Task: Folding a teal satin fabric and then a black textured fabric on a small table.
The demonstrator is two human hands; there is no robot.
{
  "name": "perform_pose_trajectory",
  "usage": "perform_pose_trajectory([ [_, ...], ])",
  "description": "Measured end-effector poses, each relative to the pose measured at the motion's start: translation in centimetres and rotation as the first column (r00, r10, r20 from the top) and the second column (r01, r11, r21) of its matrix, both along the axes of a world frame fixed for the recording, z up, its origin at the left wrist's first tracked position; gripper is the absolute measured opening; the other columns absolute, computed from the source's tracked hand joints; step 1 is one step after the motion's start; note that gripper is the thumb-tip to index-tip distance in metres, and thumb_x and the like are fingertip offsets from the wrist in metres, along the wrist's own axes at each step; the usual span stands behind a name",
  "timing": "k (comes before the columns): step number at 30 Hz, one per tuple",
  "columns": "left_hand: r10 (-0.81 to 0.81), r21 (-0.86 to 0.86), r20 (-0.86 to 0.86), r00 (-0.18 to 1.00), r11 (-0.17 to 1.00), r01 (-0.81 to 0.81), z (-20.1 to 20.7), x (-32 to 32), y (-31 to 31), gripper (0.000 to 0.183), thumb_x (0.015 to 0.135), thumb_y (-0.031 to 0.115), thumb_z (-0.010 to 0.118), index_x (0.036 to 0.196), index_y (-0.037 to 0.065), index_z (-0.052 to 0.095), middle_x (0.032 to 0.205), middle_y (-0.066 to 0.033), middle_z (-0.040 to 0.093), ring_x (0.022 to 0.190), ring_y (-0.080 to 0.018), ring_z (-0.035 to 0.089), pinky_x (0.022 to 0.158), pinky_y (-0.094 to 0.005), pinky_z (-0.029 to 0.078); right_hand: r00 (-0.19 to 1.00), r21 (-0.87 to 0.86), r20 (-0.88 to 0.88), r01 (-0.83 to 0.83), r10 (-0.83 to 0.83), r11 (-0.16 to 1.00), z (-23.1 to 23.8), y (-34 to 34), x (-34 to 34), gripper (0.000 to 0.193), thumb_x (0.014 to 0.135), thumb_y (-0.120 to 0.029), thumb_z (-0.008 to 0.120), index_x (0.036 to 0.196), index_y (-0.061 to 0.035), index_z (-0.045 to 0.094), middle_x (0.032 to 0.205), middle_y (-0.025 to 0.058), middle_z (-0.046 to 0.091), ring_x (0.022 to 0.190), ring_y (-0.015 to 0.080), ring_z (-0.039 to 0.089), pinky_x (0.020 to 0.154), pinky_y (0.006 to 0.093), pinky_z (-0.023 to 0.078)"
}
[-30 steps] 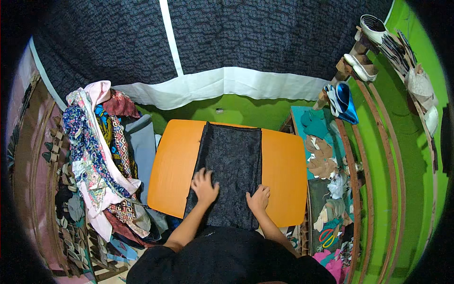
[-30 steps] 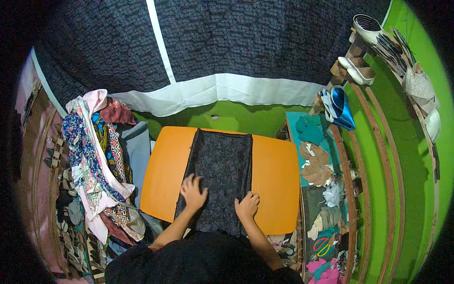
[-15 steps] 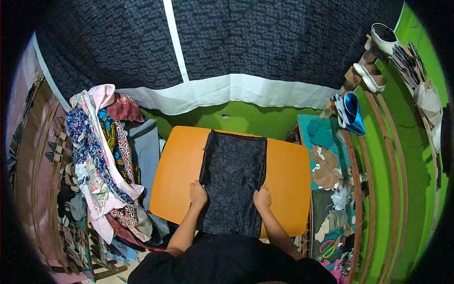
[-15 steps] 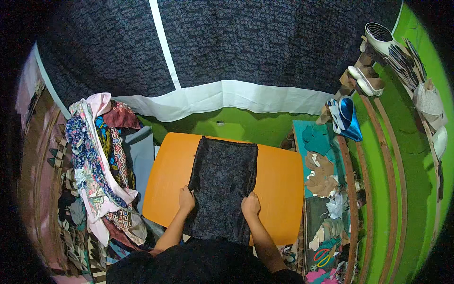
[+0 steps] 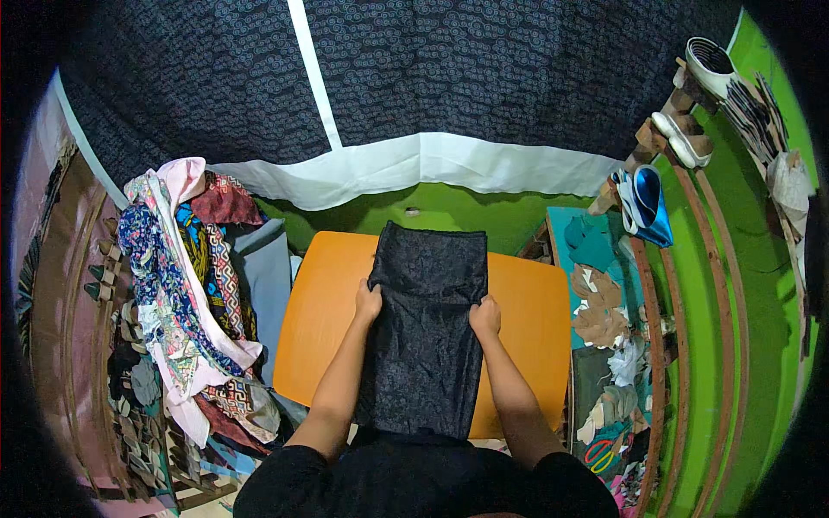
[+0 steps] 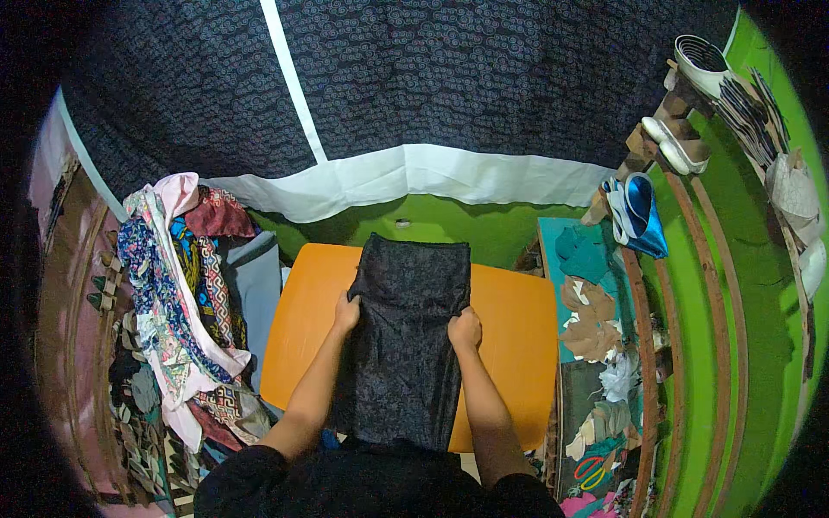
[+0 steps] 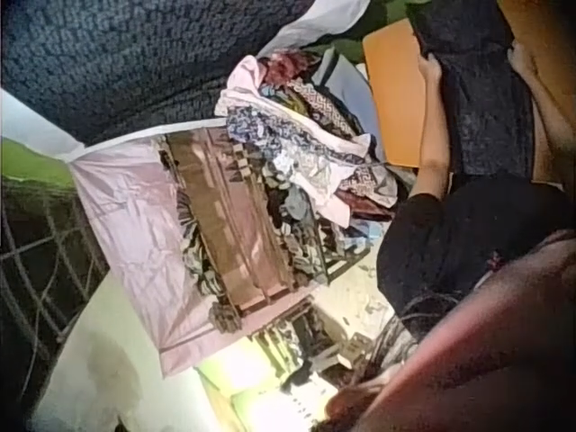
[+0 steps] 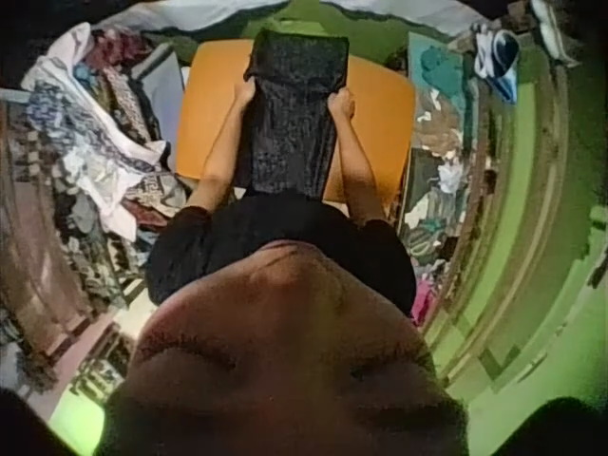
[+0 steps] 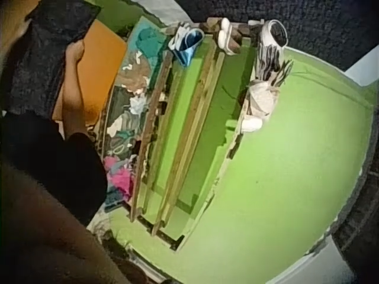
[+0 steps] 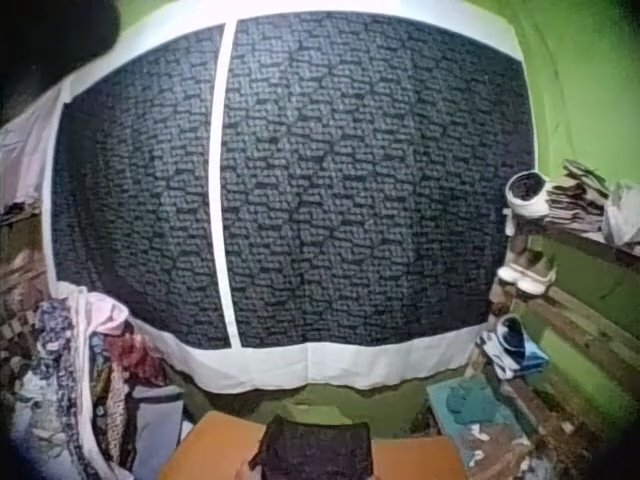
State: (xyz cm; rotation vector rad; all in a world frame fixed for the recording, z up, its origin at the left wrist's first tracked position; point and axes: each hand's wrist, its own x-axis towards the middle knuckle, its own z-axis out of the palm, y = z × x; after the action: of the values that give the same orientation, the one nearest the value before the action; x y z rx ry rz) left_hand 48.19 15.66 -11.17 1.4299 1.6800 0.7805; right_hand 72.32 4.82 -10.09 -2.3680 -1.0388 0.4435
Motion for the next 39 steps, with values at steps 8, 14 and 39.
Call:
perform_pose_trajectory([
  [8,-0.007,0.042,-0.087,0.996,0.999,0.011,-0.1,-4.8,-7.5,0.045,0.075,0.025,0.059,0.106,-0.001,0.038,0.093,-0.0216,0.055,0.085,-0.0324,0.056,0.076,-0.0380,0.042,1.000,0.008,0.002,0.011,-0.011,1.000,-0.6,-7.3,-2.0,0.049,0.070,-0.024,0.063,0.104,0.0059,0.045,0.099,0.0221,0.049,0.096,0.0356,0.047,0.082,0.0395,0.039],
  [14,-0.081,-0.154,-0.254,0.964,0.987,0.042,2.7,-10.5,-16.0,0.045,0.070,0.030,0.063,0.098,0.000,0.046,0.077,-0.0187,0.058,0.074,-0.0337,0.058,0.067,-0.0389,0.044,0.997,-0.068,0.011,-0.081,0.082,0.994,0.6,-17.0,-5.6,0.056,0.067,-0.027,0.065,0.104,0.0082,0.043,0.101,0.0241,0.046,0.098,0.0368,0.045,0.082,0.0408,0.038],
  [39,0.152,0.376,0.224,0.963,0.898,-0.230,-6.8,-18.6,-28.5,0.075,0.063,0.012,0.073,0.116,-0.002,0.022,0.107,-0.0157,0.030,0.096,-0.0242,0.038,0.084,-0.0340,0.035,0.667,0.319,-0.682,0.639,-0.299,0.700,-8.2,-30.4,-14.5,0.060,0.070,-0.030,0.068,0.108,0.0038,0.035,0.114,0.0175,0.034,0.108,0.0325,0.034,0.094,0.0400,0.026],
])
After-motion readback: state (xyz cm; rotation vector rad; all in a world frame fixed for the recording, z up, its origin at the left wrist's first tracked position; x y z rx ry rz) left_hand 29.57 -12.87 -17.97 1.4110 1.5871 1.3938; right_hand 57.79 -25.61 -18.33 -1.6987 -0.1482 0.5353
